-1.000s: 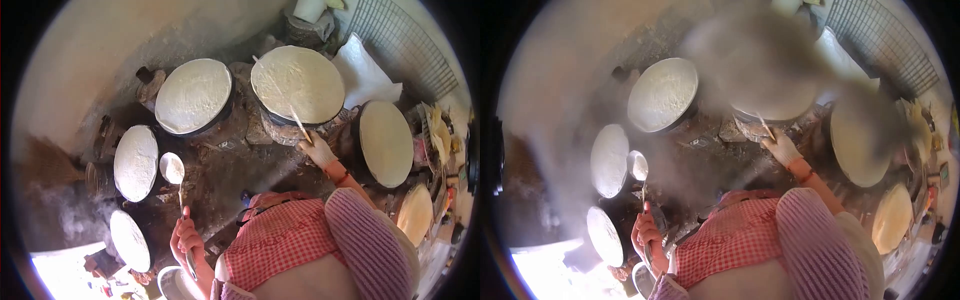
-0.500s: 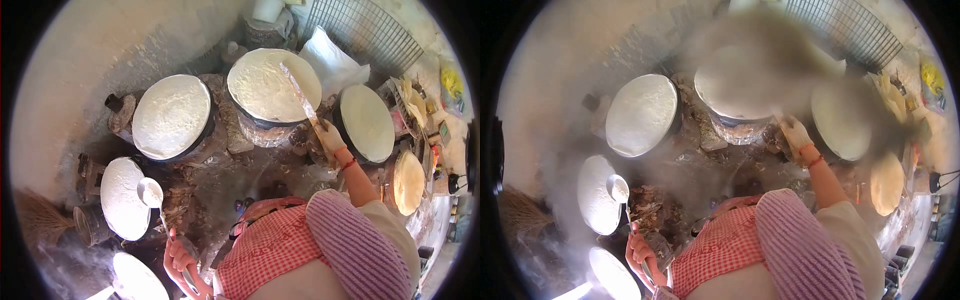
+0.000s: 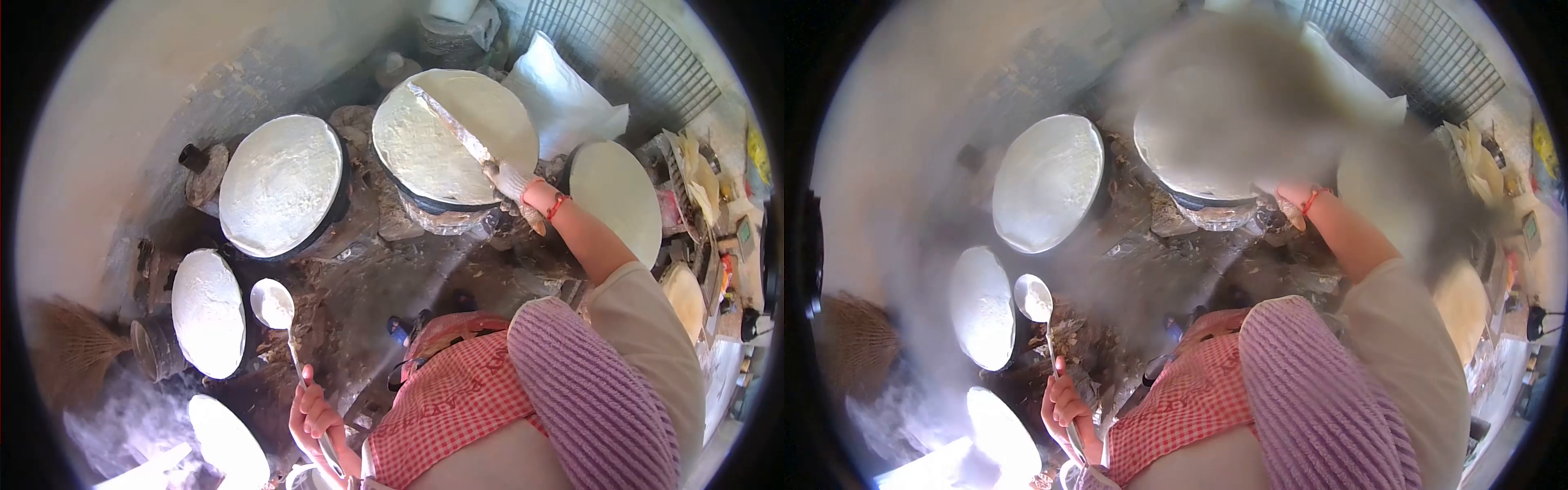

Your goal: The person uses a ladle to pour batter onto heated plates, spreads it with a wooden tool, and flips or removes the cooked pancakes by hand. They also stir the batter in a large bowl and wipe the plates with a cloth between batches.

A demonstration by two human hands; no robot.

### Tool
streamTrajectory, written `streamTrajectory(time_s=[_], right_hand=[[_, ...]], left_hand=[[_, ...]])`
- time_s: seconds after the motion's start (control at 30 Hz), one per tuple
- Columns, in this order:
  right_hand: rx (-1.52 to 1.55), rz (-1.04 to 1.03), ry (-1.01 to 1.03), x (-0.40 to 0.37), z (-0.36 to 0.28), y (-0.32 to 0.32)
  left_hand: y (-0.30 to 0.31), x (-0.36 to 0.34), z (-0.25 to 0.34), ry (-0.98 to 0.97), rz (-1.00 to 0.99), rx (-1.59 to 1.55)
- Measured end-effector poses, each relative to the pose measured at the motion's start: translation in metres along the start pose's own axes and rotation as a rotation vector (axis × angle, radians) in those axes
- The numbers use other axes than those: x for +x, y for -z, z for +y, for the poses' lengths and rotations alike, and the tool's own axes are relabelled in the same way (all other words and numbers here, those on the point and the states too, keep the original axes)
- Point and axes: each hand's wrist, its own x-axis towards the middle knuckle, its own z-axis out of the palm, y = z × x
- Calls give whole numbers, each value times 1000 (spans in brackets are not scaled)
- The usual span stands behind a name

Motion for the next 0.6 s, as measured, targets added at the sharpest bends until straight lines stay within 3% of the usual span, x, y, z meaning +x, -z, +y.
streamTrajectory(time_s=[0.17,0.27,0.3,0.37,0.47,0.53,0.57,0.6], right_hand=[[-107,-119,84,-1,-18,-11],[-268,-36,143,-22,-37,0],[-152,-89,154,-29,-35,2],[-142,15,343,-46,-29,2],[66,1,375,-81,-42,21],[105,-117,309,-98,-30,14],[122,-174,273,-110,-25,12],[266,-352,122,-131,-75,46]], left_hand=[[6,-2,-6,-44,-23,26],[8,-4,-11,-64,-40,16],[9,-3,-12,-62,-46,12],[11,-2,-13,-65,-52,5],[11,1,-19,-55,-38,-11],[5,2,-26,-13,-6,-22],[11,5,-10,130,-33,-30],[16,4,11,221,-80,-15]])
